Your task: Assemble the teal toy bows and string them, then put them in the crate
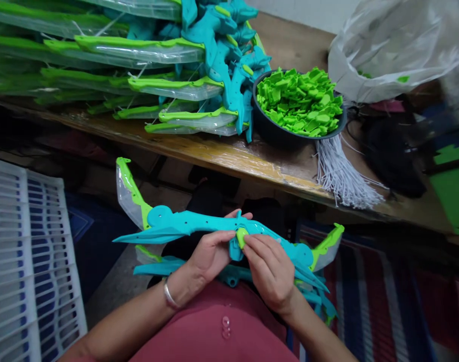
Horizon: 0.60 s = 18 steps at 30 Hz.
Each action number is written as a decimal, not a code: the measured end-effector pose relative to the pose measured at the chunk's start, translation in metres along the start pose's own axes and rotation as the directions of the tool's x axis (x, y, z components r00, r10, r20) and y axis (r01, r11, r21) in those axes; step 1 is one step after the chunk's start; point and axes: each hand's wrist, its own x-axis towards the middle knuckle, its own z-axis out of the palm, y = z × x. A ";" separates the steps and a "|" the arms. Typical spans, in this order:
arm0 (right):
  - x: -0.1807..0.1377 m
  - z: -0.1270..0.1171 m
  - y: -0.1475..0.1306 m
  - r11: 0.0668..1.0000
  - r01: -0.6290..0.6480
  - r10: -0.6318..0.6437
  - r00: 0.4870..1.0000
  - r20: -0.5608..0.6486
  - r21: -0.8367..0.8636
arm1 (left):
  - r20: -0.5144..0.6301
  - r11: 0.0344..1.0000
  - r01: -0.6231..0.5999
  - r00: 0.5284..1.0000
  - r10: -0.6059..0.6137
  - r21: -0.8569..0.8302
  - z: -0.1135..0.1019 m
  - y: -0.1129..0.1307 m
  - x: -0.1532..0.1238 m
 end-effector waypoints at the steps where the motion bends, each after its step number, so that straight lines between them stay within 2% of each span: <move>1: -0.001 -0.001 -0.001 1.000 0.003 -0.003 1.000 0.005 -0.019 | 0.003 1.000 -0.010 1.000 0.010 0.007 0.001 -0.001 -0.001; 6: 0.000 -0.007 -0.011 0.993 -0.012 0.015 1.000 0.019 -0.115 | 0.013 0.995 -0.069 0.998 0.068 0.071 0.003 -0.006 -0.006; 9: 0.000 -0.007 -0.015 0.995 -0.009 0.011 1.000 0.020 -0.104 | 0.039 0.987 -0.120 0.992 0.116 0.110 0.004 -0.007 -0.009; 12: 0.002 -0.006 -0.017 0.997 -0.026 0.026 1.000 0.010 -0.068 | 0.019 0.978 -0.145 0.989 0.144 0.152 0.004 -0.006 -0.009; 15: 0.010 -0.011 -0.017 0.990 -0.135 0.133 0.990 0.046 0.038 | 0.003 0.973 -0.150 0.988 0.152 0.178 0.003 -0.006 -0.009; 18: 0.024 -0.023 -0.008 0.951 -0.275 0.259 0.958 0.124 0.138 | 0.024 0.973 -0.128 0.992 0.125 0.194 0.001 -0.005 -0.010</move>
